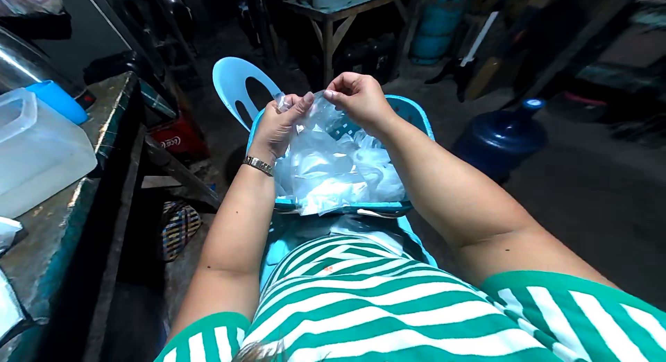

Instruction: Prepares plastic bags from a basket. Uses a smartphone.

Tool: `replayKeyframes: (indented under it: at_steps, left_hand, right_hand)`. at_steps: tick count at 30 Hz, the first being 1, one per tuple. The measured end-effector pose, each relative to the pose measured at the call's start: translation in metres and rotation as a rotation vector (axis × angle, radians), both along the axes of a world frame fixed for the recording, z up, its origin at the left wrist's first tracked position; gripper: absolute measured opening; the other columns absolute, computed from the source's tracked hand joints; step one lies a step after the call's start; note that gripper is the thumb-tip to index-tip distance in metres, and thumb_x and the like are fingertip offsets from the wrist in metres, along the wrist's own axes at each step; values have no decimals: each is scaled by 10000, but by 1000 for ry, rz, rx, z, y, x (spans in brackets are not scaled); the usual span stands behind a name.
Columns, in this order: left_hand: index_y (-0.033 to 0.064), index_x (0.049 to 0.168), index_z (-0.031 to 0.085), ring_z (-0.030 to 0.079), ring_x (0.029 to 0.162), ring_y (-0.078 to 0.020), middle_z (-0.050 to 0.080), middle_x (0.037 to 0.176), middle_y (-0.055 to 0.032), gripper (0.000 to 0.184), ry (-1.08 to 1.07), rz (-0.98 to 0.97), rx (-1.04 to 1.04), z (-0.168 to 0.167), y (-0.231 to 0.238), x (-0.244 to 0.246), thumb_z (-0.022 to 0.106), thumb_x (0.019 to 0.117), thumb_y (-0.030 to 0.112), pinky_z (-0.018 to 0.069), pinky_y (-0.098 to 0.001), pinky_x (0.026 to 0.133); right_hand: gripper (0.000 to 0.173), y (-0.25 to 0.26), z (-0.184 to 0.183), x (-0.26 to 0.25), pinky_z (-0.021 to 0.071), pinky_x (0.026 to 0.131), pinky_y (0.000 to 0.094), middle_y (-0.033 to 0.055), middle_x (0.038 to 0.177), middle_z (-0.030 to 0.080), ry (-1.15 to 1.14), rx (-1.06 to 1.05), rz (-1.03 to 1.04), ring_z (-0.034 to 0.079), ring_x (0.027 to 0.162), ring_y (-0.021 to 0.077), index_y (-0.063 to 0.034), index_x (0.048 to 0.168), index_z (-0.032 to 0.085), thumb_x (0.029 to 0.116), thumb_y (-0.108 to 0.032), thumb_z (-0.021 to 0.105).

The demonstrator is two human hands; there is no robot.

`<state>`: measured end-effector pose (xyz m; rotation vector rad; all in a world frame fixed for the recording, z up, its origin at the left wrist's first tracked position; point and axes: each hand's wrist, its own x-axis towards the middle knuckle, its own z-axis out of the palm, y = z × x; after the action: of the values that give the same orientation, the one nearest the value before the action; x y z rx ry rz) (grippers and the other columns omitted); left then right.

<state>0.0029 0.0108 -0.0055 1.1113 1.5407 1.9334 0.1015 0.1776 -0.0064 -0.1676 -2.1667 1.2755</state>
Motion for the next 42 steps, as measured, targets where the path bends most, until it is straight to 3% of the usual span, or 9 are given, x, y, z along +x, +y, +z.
replayKeyframes:
  at_steps: [7,13,18,23,29,31,34,38,42]
  left_hand:
    - [94,1061,624,633,718,-13,681,850,55,134,83,-284,-183,-2,-7,-3,632,933,55,550,-189,654]
    - [145,935,600,659,703,-48,676,775,27,295,-194,-157,-26,1,-2,-3,374,1108,221,574,-221,656]
    - [124,918,661,696,750,-86,724,829,-30,551,-348,-440,108,0,-8,-12,237,1114,417,598,-261,696]
    - [218,788,722,524,513,36,672,669,93,130,-105,-423,64,-1,-15,-4,684,912,234,432,-144,481]
    - [161,947,644,717,807,-79,737,853,8,383,-307,-287,190,2,-13,3,316,1106,279,610,-272,746]
    - [149,1027,651,728,874,-91,756,928,5,153,-276,-264,237,-2,-17,3,581,1005,283,618,-288,778]
    - [172,1106,670,725,880,-48,764,1004,47,535,-151,-354,292,-8,-18,-2,934,667,328,613,-230,747]
    - [177,1030,595,565,577,18,699,816,73,340,-135,-394,229,-3,-12,-6,762,763,49,461,-139,501]
    - [101,1009,516,525,564,-18,582,759,40,225,5,164,48,0,6,1,623,884,-53,472,-168,513]
  right_hand:
    - [138,-9,10,5,572,632,253,-18,737,599,133,-769,249,610,613,77,-99,1023,532,1095,-113,416]
    - [236,-10,7,16,498,567,179,-69,710,640,-268,-367,565,580,596,-4,-107,889,641,1062,-172,494]
    - [158,-1,-1,16,581,759,231,-77,853,728,53,-516,774,677,790,16,-171,935,675,976,-114,533]
    - [342,-6,8,18,575,686,224,-54,758,662,49,-731,574,652,699,37,-160,958,601,1122,-270,322]
    - [191,-1,0,20,492,567,136,-170,650,639,-74,-358,901,570,586,-79,-256,696,649,874,-192,676]
    - [107,5,-2,20,545,638,140,-164,742,704,-10,-346,1013,636,676,-76,-254,780,724,780,-263,830]
    - [188,14,-5,19,587,773,185,-136,921,761,136,-392,1081,693,848,-43,-248,960,782,809,-347,834]
    - [309,21,-7,14,583,833,235,-96,1006,743,228,-441,1110,686,925,10,-196,1097,724,829,-321,817]
    - [278,11,1,18,575,781,230,-62,884,688,168,-466,753,656,812,25,-133,1022,609,792,-48,742]
